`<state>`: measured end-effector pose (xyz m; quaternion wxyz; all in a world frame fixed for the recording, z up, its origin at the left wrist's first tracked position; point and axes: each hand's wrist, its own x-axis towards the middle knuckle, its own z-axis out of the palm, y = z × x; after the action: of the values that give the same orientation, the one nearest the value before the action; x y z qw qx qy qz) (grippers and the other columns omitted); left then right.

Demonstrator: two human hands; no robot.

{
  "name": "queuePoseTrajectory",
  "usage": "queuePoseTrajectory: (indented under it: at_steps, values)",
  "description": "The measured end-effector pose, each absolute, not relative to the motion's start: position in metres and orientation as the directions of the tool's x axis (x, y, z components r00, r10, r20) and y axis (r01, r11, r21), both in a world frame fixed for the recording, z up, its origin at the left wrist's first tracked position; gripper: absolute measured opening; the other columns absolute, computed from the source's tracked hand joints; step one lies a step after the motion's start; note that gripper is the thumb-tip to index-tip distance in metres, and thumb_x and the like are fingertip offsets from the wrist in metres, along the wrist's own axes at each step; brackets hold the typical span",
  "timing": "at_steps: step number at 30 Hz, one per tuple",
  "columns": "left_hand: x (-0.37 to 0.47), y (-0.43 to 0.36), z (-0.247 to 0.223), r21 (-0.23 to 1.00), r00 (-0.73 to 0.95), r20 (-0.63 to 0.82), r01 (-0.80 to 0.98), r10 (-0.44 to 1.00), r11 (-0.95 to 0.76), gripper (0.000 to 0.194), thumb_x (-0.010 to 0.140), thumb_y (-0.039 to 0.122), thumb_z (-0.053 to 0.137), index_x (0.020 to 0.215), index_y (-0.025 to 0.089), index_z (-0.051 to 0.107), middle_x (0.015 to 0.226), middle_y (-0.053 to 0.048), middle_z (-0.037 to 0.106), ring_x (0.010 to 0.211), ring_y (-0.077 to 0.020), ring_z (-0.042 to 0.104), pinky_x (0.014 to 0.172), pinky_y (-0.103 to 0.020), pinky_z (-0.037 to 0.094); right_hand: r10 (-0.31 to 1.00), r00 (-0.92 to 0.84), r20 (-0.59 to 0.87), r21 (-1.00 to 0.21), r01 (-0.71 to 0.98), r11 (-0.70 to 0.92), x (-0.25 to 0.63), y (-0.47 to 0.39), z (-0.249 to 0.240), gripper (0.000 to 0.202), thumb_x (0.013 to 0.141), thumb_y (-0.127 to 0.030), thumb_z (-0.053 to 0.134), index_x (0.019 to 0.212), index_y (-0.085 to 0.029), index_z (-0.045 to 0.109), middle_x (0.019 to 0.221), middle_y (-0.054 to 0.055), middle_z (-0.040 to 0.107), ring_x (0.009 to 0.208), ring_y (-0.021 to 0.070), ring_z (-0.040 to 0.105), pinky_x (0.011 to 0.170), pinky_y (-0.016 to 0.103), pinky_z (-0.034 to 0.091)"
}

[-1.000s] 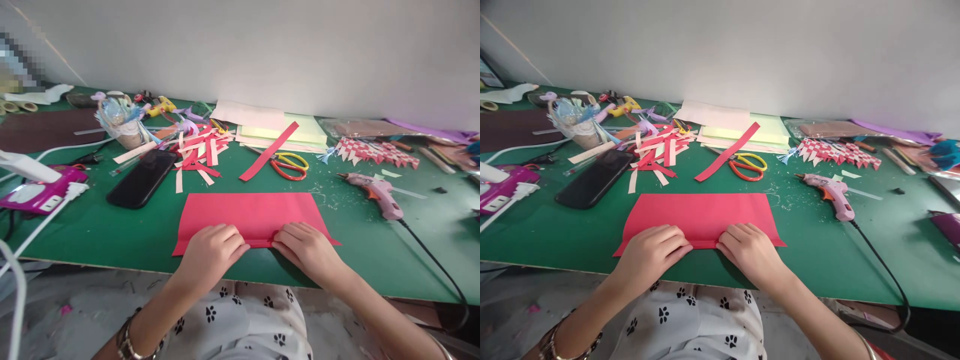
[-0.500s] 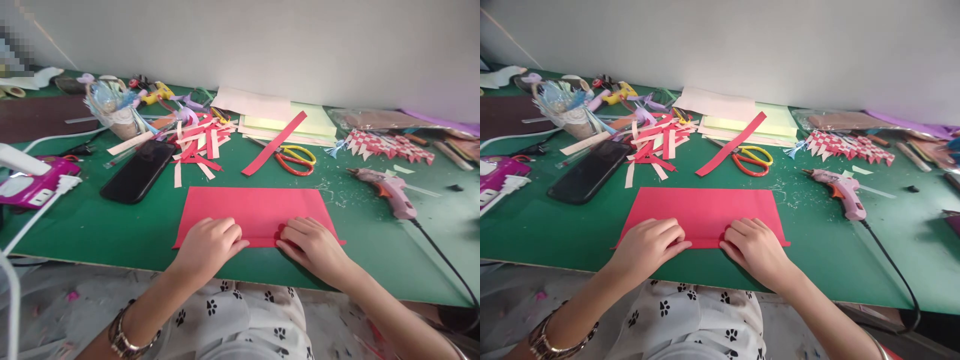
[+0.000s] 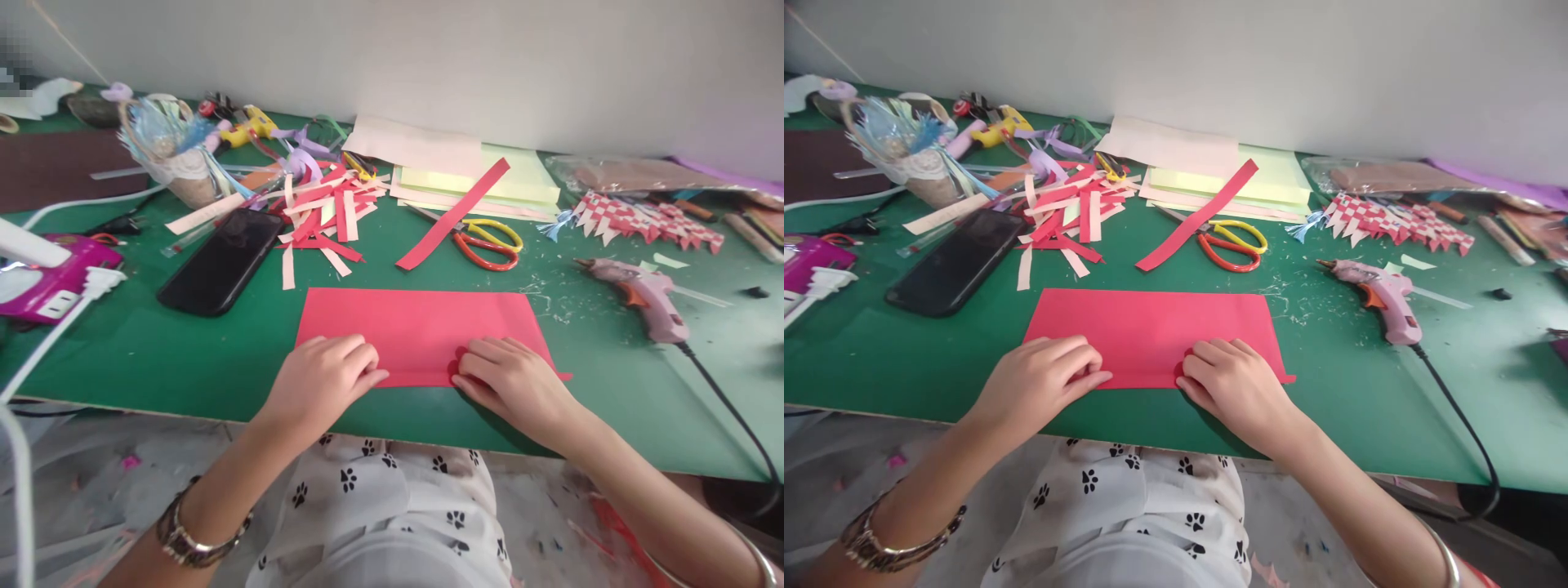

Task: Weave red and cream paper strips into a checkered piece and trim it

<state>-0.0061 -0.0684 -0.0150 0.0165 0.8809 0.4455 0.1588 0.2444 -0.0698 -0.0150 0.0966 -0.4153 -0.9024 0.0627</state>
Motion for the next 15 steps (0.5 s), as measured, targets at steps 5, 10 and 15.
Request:
queuePoseTrajectory:
  at_steps: [5, 10, 15]
  values:
    - [-0.028, -0.073, -0.016, 0.275, 0.544, 0.262, 0.750, 0.797, -0.602, 0.028, 0.090, 0.038, 0.041, 0.071, 0.019, 0.051, 0.057, 0.004, 0.047, 0.051, -0.0098, 0.043, 0.051, -0.022, 0.031, 0.738, -0.658, 0.151, -0.156, 0.721, 0.675, 0.245, -0.069, -0.015, 0.030, 0.092, -0.028, 0.035, 0.071, -0.019, 0.055, 0.066, 0.001, 0.052, 0.059, 0.0123, 0.045, 0.057, 0.025, 0.030]
    - [-0.029, -0.081, -0.014, 0.369, 0.525, 0.225, 0.734, 0.821, -0.571, 0.017, 0.087, 0.029, 0.047, 0.077, 0.018, 0.055, 0.064, 0.002, 0.054, 0.059, -0.0113, 0.048, 0.058, -0.023, 0.034, 0.731, -0.659, 0.177, -0.044, 0.737, 0.675, 0.237, -0.075, -0.008, 0.027, 0.090, -0.020, 0.036, 0.071, -0.017, 0.055, 0.065, 0.001, 0.054, 0.061, 0.0128, 0.047, 0.072, 0.030, 0.035]
    - [-0.025, -0.084, -0.014, 0.394, 0.510, 0.257, 0.720, 0.821, -0.571, 0.019, 0.087, 0.028, 0.049, 0.073, 0.019, 0.057, 0.063, 0.003, 0.056, 0.059, -0.0114, 0.049, 0.063, -0.026, 0.033, 0.697, -0.682, 0.222, -0.053, 0.705, 0.707, 0.215, -0.080, -0.007, 0.023, 0.087, -0.018, 0.039, 0.074, -0.017, 0.057, 0.068, 0.002, 0.056, 0.070, 0.0155, 0.051, 0.086, 0.035, 0.033]
